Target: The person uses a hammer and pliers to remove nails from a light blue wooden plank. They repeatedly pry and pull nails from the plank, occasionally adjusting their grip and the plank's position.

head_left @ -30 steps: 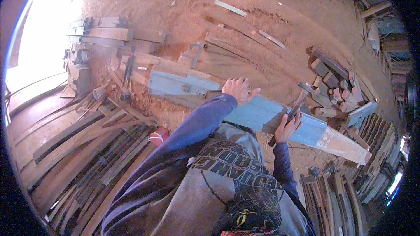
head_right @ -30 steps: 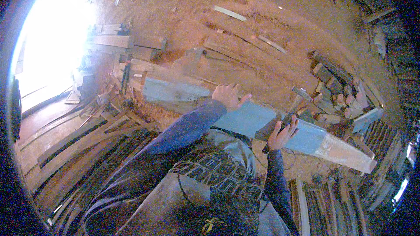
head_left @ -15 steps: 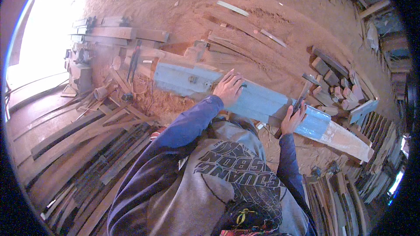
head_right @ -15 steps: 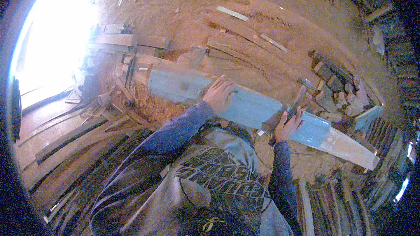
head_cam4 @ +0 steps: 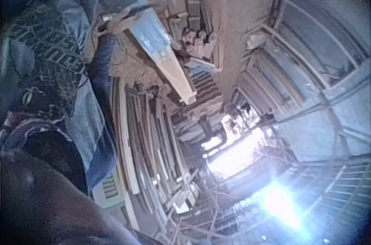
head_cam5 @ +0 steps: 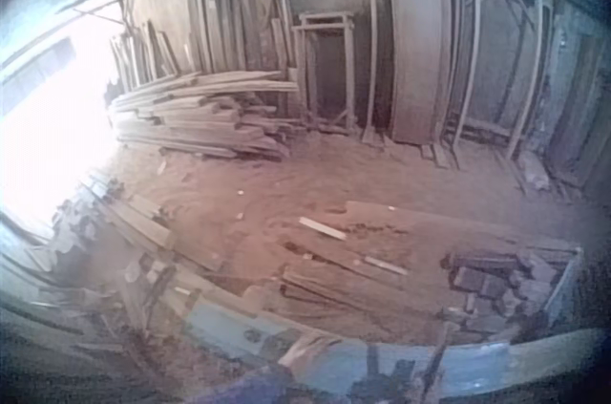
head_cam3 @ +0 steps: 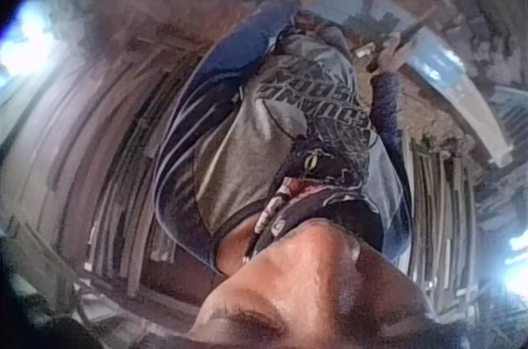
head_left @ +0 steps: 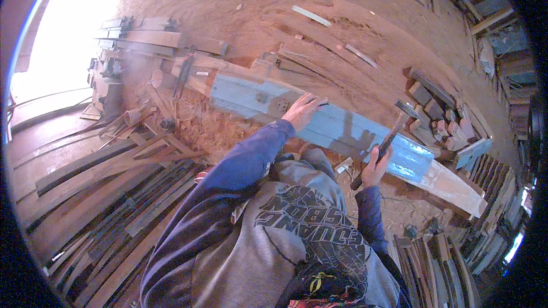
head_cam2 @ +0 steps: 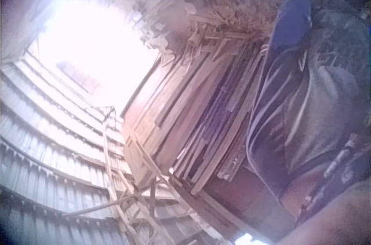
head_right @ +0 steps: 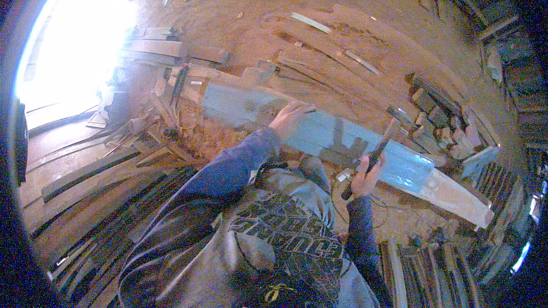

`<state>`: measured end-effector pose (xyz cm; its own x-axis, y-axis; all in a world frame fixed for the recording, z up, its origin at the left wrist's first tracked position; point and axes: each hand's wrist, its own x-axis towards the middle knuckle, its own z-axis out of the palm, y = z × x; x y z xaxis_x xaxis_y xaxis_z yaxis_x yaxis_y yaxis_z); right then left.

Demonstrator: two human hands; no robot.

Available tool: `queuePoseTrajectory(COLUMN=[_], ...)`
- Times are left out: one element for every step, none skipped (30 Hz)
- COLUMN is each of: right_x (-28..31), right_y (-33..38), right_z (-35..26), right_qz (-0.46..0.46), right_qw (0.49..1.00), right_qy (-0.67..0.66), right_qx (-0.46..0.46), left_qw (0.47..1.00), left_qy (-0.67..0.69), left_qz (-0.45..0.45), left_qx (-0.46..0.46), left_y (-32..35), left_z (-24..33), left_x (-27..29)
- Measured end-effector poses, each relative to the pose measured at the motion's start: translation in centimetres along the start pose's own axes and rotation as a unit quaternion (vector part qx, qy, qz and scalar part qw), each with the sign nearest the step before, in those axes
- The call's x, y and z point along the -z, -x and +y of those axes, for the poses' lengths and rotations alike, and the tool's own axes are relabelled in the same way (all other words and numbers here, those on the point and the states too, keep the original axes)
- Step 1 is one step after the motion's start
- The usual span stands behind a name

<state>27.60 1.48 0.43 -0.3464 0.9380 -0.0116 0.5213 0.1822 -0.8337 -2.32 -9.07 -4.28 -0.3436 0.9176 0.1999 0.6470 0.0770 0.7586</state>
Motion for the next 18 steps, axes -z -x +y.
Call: queuePoseTrajectory(right_x=[-0.2,-0.5,-0.7,-1.0,-1.2,-1.5,-1.5,-1.6,-1.6,-1.7,-1.7,-1.9,-2.0,-2.1,-2.2,-2.2,-2.1,-2.0], right_y=[0.5,0.8,1.2,1.7,2.1,2.6,3.1,3.7,4.3,4.8,5.2,5.5,5.8,5.9,6.1,6.1,6.3,6.4], right_z=[-0.9,-1.7,-2.5,-3.1,-3.7,-4.2,-4.6,-4.9,-5.1,-5.3,-5.4,-5.4,-5.4,-5.4,-5.5,-5.6,-5.9,-6.1], right_qz=[-0.002,0.000,-0.018,-0.033,-0.048,-0.012,-0.019,-0.029,-0.044,-0.044,-0.048,-0.051,-0.042,-0.032,-0.018,-0.021,-0.020,-0.025], right_qw=[1.000,0.999,0.999,0.998,0.997,0.998,0.997,0.997,0.994,0.995,0.995,0.994,0.996,0.997,0.998,0.998,0.997,0.996], right_qy=[-0.012,-0.025,-0.036,-0.049,-0.061,-0.057,-0.065,-0.075,-0.098,-0.088,-0.092,-0.094,-0.080,-0.066,-0.061,-0.059,-0.067,-0.079], right_qx=[0.009,0.030,0.008,0.000,-0.009,0.036,0.026,0.015,0.006,-0.004,-0.011,-0.018,-0.002,0.015,0.030,0.028,0.024,0.011], left_qw=[0.999,0.996,0.997,0.997,0.997,0.998,0.998,0.999,0.998,0.997,0.995,0.997,0.998,0.999,0.999,1.000,1.000,0.999], left_qy=[-0.020,-0.063,-0.044,-0.049,-0.053,-0.045,-0.037,-0.030,-0.046,-0.062,-0.084,-0.065,-0.052,-0.041,-0.026,-0.012,-0.001,0.010], left_qz=[0.006,0.004,0.000,-0.011,-0.022,-0.025,-0.027,-0.028,-0.020,-0.012,-0.012,0.003,0.009,0.006,0.013,0.011,0.016,0.037], left_qx=[-0.029,-0.065,-0.055,-0.054,-0.053,-0.044,-0.034,-0.025,-0.033,-0.041,-0.047,-0.045,-0.039,-0.027,-0.024,-0.014,-0.007,-0.006], left_y=[-0.1,-0.1,-0.1,0.0,0.0,0.0,0.1,0.1,0.2,0.2,0.3,0.4,0.4,0.5,0.5,0.4,0.4,0.2], left_z=[0.2,0.3,0.6,0.7,0.9,1.1,1.3,1.4,1.5,1.5,1.5,1.5,1.4,1.4,1.3,1.3,1.3,1.3], left_x=[0.0,0.1,0.2,0.3,0.5,0.5,0.5,0.4,0.4,0.3,0.3,0.2,0.2,0.1,0.1,0.0,0.0,-0.1])
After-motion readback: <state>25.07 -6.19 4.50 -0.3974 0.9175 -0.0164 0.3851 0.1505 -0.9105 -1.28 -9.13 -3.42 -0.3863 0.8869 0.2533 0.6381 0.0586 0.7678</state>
